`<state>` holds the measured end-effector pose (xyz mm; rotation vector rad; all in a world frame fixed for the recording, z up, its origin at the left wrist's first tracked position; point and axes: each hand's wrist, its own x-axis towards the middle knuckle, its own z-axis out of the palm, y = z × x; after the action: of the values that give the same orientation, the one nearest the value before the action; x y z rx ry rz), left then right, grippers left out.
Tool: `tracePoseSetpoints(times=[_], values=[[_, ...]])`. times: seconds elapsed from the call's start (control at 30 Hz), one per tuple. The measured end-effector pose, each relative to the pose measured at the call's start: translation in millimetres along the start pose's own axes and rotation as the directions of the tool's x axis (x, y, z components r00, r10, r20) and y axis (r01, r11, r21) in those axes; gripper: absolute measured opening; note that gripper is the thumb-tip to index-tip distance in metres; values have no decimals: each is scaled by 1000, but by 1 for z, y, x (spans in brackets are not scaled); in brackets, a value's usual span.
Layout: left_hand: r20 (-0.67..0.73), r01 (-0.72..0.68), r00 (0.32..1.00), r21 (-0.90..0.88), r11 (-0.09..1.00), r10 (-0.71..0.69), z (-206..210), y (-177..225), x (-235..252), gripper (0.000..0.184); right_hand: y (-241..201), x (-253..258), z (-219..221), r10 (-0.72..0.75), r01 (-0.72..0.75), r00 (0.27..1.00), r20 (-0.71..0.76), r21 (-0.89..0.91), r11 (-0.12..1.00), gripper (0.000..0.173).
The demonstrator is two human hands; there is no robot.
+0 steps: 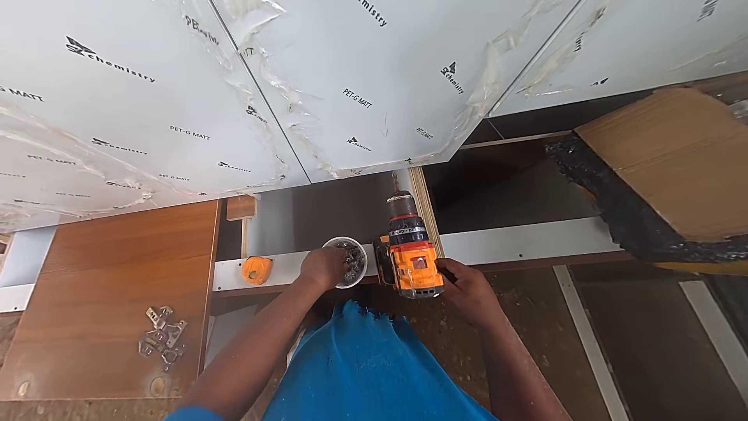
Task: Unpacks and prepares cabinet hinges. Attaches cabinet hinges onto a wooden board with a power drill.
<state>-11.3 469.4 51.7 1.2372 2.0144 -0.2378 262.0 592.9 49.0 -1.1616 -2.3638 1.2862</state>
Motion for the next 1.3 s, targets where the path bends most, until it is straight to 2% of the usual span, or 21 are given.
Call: tracePoseSetpoints(times=[0.1,0.27,0.4,0.5,0.57,0.63,0.73,0.97,1.2,1.3], values=[[-15,-29,999,-30,999,29,1,-5,4,33,6,-3,1,-2,3,1000,-27,14,1000,33],[-44,-184,983,-155,971,179,6,-23,-10,30,16,-18,5,32,-30,999,-36,46,998,31],[23,-268,963,-58,962,269,5,-20,-15,29,22,-19,7,41,-38,998,-54,41,998,31],[87,-251,964,-11,968,251,4,-12,-11,27,20,-18,7,45,-44,998,-45,36,998,30],[86,-204,974,-57,977,208,2,-9,-8,33,18,-17,6,53,-52,998,-30,37,998,31],[57,-97,993,-71,993,101,-3,-4,-7,41,16,-15,4,57,-56,998,-24,30,998,31],[22,19,1000,36,999,-19,-6,2,-1,36,17,-14,4,53,-53,998,-28,17,998,30],[57,-5,998,248,969,-10,0,11,8,34,22,-16,5,29,-27,998,-51,36,999,29],[80,-30,997,279,960,8,-3,16,10,28,22,-16,3,33,-31,998,-51,42,999,30],[49,-24,999,248,969,12,-4,9,7,31,22,-18,0,35,-33,998,-60,43,999,30]])
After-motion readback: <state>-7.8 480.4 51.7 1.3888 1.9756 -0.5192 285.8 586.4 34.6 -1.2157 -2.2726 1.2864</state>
